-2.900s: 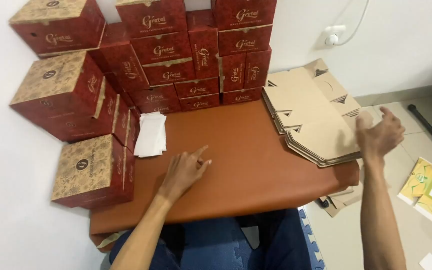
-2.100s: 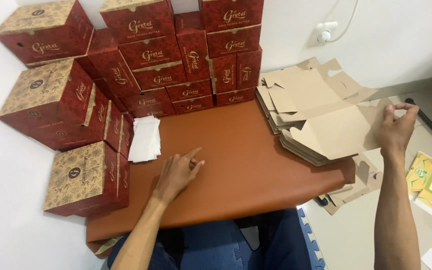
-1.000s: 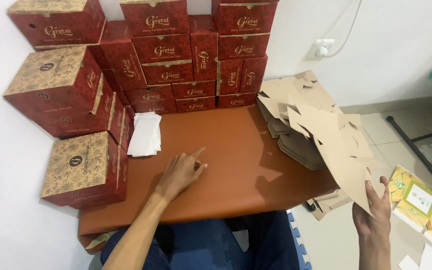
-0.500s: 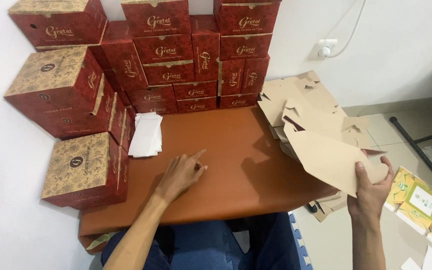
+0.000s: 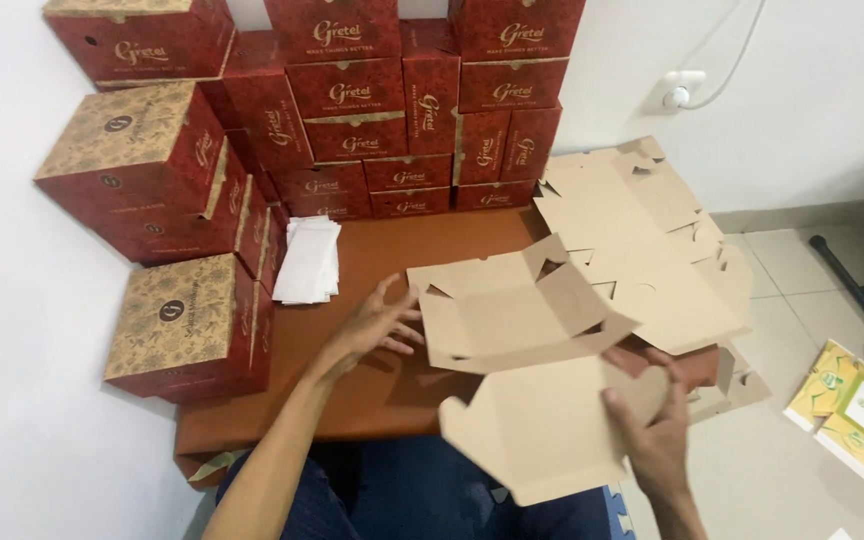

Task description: The person is seen folding a flat cardboard cutout into a small box, carefully tucking in the flaps to secure the shape.

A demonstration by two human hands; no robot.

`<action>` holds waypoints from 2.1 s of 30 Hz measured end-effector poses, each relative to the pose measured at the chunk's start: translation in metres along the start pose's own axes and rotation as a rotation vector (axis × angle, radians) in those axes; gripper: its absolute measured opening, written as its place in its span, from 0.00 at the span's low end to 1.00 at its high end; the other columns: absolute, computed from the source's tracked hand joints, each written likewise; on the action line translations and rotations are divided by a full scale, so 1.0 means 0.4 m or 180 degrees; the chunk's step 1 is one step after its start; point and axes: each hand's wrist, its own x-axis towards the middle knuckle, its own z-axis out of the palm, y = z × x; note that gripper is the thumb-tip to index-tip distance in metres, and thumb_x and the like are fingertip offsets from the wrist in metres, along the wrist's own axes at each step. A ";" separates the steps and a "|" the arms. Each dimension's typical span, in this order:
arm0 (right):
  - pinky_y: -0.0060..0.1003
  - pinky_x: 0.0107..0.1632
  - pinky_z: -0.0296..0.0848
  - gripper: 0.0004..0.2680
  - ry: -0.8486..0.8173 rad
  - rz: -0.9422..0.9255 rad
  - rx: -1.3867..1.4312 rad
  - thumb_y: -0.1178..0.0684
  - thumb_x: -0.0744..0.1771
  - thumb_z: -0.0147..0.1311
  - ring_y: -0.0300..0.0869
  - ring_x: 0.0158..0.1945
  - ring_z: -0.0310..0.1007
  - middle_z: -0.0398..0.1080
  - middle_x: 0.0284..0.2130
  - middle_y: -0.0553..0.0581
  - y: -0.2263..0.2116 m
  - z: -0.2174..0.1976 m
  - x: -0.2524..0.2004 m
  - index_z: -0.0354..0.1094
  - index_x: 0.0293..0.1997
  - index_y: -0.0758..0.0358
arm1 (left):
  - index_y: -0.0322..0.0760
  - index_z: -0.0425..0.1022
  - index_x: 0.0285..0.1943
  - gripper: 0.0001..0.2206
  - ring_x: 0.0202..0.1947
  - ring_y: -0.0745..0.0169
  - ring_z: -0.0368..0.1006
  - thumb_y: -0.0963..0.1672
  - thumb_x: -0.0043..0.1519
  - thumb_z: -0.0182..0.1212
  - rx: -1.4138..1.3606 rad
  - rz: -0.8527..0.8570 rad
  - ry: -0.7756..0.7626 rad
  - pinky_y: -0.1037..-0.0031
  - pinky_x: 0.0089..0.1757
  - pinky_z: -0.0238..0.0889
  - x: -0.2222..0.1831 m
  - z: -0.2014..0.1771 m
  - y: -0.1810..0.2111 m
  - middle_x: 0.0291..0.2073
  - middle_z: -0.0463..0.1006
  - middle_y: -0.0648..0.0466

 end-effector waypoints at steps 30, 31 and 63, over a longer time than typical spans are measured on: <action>0.69 0.67 0.67 0.24 -0.0563 -0.0541 -0.1518 0.57 0.63 0.70 0.66 0.62 0.75 0.81 0.54 0.60 -0.021 0.293 0.138 0.66 0.67 0.50 | 0.21 0.63 0.72 0.27 0.49 0.30 0.81 0.33 0.61 0.63 0.0799 0.1657 0.2090 0.56 0.44 0.80 0.158 -0.088 -0.108 0.50 0.80 0.25; 0.69 0.67 0.67 0.24 -0.0567 -0.0540 -0.1520 0.57 0.63 0.70 0.66 0.62 0.75 0.81 0.54 0.60 -0.021 0.292 0.142 0.66 0.67 0.50 | 0.21 0.63 0.72 0.27 0.49 0.30 0.81 0.33 0.61 0.63 0.0796 0.1653 0.2092 0.56 0.44 0.80 0.167 -0.093 -0.116 0.50 0.80 0.25; 0.50 0.45 0.83 0.27 -0.0239 -0.0742 -0.1136 0.59 0.67 0.62 0.62 0.42 0.83 0.80 0.39 0.76 0.023 0.232 0.135 0.55 0.78 0.57 | 0.27 0.73 0.67 0.21 0.50 0.27 0.78 0.44 0.66 0.63 0.2225 0.1544 0.1751 0.44 0.41 0.74 0.073 -0.099 -0.095 0.50 0.79 0.30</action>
